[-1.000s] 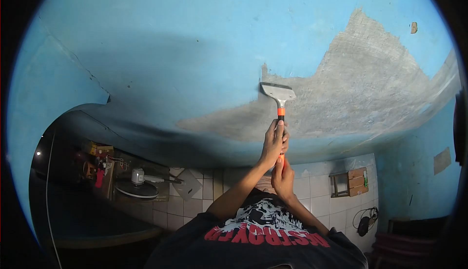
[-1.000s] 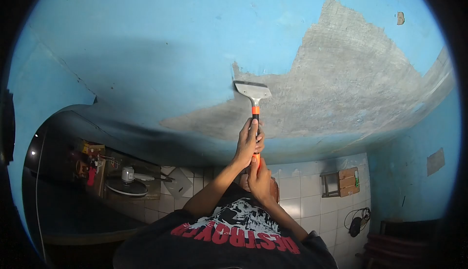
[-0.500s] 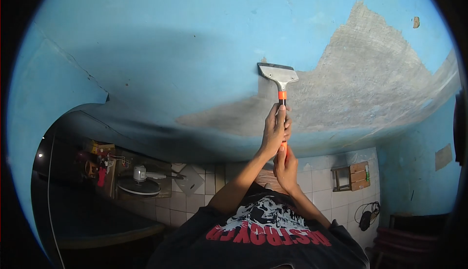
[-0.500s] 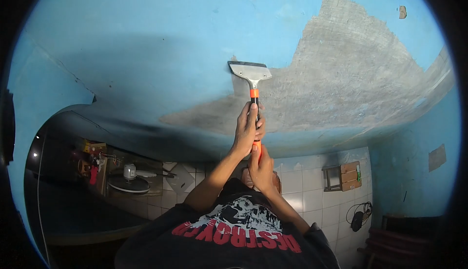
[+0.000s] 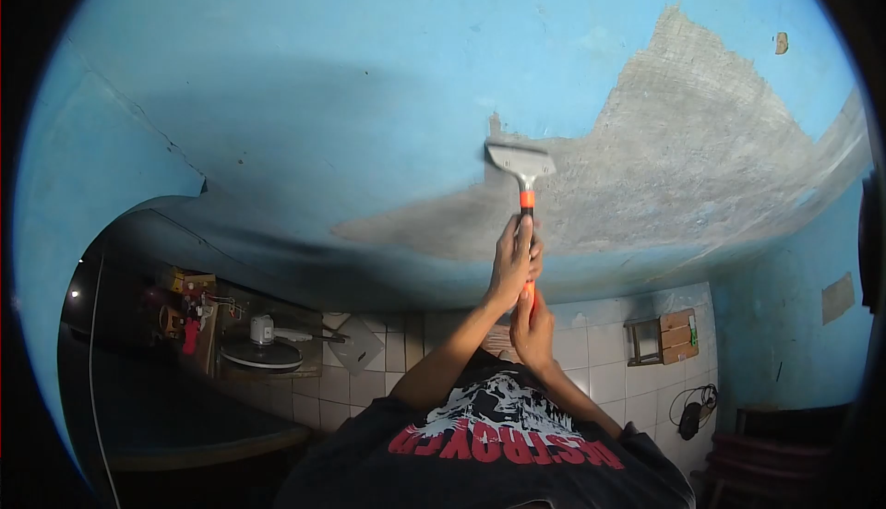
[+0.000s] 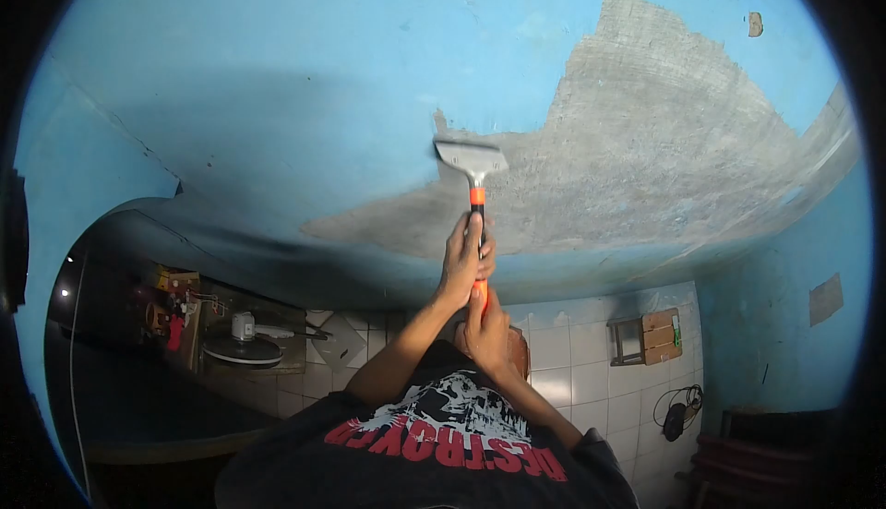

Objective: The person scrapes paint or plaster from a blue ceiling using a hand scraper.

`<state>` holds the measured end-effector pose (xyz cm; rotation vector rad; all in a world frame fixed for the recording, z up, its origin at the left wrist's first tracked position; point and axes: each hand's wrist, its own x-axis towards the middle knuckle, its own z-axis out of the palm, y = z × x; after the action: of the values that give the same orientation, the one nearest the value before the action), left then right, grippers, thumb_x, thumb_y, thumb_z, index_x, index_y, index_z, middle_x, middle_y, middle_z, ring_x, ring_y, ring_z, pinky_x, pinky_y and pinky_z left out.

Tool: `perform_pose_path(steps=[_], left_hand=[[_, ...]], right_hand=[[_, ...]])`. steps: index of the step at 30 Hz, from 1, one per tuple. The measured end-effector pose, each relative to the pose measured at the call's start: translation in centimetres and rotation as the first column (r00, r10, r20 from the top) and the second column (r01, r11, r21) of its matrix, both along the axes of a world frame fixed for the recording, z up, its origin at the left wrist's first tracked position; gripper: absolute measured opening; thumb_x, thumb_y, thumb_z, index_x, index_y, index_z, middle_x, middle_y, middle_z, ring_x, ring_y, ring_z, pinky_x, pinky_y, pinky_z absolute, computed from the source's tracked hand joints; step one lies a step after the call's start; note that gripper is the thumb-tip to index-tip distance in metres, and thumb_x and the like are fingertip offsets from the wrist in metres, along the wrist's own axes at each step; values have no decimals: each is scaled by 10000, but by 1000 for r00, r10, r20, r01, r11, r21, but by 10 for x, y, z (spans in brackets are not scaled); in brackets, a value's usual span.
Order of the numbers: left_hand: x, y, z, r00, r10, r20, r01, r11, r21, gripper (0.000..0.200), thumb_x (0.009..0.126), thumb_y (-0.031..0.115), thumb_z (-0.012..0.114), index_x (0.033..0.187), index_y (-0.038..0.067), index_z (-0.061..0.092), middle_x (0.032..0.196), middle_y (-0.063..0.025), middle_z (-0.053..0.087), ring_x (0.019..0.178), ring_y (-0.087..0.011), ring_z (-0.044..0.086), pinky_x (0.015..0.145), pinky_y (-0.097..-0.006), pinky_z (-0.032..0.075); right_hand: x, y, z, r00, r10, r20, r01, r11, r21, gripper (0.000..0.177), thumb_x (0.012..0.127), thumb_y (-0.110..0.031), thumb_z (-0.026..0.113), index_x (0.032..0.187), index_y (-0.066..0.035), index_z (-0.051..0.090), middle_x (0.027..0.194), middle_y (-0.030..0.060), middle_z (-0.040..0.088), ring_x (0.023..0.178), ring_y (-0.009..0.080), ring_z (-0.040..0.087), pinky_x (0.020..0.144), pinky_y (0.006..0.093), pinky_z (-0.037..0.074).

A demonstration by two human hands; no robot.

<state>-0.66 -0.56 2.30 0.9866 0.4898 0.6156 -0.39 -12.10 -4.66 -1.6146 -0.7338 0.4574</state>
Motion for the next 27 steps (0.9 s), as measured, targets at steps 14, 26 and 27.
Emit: perform_pose_path(steps=[14,26,27], left_hand=[[-5,-1,13,1000,6,9,-6,1000,-6,391,1069,461,464,1117,75,500,713,37,386,484,-17,299,417,-183,244],[-11,-1,-3,999,-19,-33,19,1000,12,355,1086,426,436,1126,79,500,681,46,375,467,-20,304,412,-192,252],[-11,-1,0,999,-24,-35,25,999,24,349,1091,412,428,1130,74,501,690,43,372,480,-16,298,416,-186,259]], right_hand=[[-12,-1,10,1000,-21,5,20,998,64,404,1102,-336,416,871,-19,512,595,-1,492,462,60,424,409,271,340],[-22,-2,-2,989,31,-145,-27,999,26,386,1100,-365,420,936,-33,526,615,-23,476,477,42,443,407,244,339],[-23,-3,2,989,30,-145,-27,999,26,386,1100,-365,420,936,-33,526,615,-23,476,477,42,443,407,244,339]])
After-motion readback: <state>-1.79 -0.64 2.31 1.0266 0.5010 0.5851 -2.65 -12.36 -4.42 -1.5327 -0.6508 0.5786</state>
